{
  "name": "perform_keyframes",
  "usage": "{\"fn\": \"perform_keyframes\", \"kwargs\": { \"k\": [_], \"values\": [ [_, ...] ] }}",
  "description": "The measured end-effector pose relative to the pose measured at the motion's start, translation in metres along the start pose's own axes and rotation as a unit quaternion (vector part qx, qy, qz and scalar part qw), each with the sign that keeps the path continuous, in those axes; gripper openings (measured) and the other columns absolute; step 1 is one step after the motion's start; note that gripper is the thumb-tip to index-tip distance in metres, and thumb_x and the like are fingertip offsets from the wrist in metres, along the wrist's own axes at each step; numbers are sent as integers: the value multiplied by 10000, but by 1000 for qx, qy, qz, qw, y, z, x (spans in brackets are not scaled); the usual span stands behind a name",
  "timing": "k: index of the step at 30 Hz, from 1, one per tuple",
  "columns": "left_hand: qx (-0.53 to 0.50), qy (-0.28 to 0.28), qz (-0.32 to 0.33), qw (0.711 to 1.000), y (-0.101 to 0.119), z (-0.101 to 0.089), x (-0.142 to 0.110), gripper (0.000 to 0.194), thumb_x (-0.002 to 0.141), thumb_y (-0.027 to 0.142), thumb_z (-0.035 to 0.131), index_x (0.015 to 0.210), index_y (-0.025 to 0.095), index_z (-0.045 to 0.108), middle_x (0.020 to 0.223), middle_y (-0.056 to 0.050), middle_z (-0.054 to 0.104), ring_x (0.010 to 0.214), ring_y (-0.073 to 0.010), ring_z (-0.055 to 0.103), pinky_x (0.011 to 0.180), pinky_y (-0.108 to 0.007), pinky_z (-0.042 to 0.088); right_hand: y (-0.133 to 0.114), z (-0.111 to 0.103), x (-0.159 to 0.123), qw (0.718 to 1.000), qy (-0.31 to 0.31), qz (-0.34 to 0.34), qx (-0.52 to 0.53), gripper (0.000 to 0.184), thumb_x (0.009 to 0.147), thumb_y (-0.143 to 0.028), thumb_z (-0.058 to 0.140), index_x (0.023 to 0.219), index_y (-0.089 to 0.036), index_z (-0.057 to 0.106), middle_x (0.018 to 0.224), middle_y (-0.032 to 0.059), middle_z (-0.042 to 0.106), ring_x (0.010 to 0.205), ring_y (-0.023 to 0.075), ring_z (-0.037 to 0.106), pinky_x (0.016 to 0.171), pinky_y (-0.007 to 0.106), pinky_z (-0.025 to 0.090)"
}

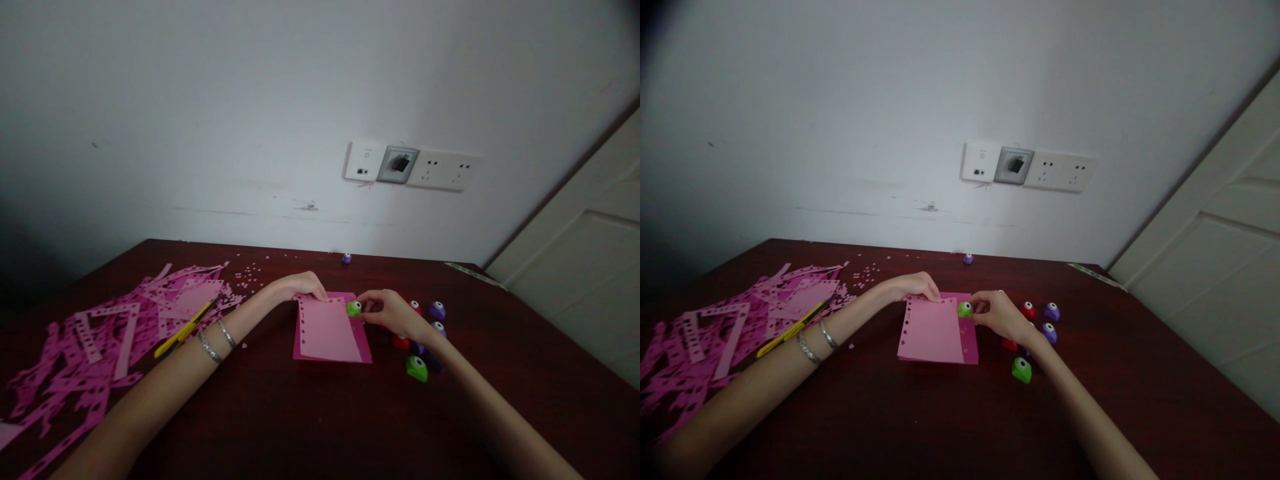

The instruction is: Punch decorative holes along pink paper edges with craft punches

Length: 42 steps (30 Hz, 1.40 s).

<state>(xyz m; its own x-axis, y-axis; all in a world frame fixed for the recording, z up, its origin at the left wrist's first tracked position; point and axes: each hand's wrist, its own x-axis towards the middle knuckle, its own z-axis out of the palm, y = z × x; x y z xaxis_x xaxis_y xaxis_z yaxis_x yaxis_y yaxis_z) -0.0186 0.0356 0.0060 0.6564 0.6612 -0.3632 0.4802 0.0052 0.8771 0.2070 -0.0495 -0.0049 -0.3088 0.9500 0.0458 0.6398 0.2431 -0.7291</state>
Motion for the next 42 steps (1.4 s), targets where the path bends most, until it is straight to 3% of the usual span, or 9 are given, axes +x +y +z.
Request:
{"fn": "perform_keyframes", "kwargs": {
  "k": [12,21,42],
  "values": [
    [8,6,-19,1000,0,0,2,156,546,198,655,673,119,698,607,-36,610,523,-97,502,535,-266,391,-5,0,-2,1000,4,5,-5,214,694,-251,637,882,-153,669,665,15,626,583,131,556,519,229,424],
    [9,14,-17,1000,1,2,0,142,528,193,641,640,123,694,522,-1,582,462,-65,458,451,-204,310,-10,-1,-2,1000,-1,2,-8,223,694,-263,631,882,-148,663,670,12,618,599,133,554,542,234,424],
    [31,9,-31,999,-5,3,6,210,552,220,623,717,114,699,563,-14,584,465,-72,456,469,-225,333,-8,0,-3,1000,-2,-11,-26,219,710,-259,633,908,-172,666,691,13,625,602,129,550,536,230,423]
  ]
}}
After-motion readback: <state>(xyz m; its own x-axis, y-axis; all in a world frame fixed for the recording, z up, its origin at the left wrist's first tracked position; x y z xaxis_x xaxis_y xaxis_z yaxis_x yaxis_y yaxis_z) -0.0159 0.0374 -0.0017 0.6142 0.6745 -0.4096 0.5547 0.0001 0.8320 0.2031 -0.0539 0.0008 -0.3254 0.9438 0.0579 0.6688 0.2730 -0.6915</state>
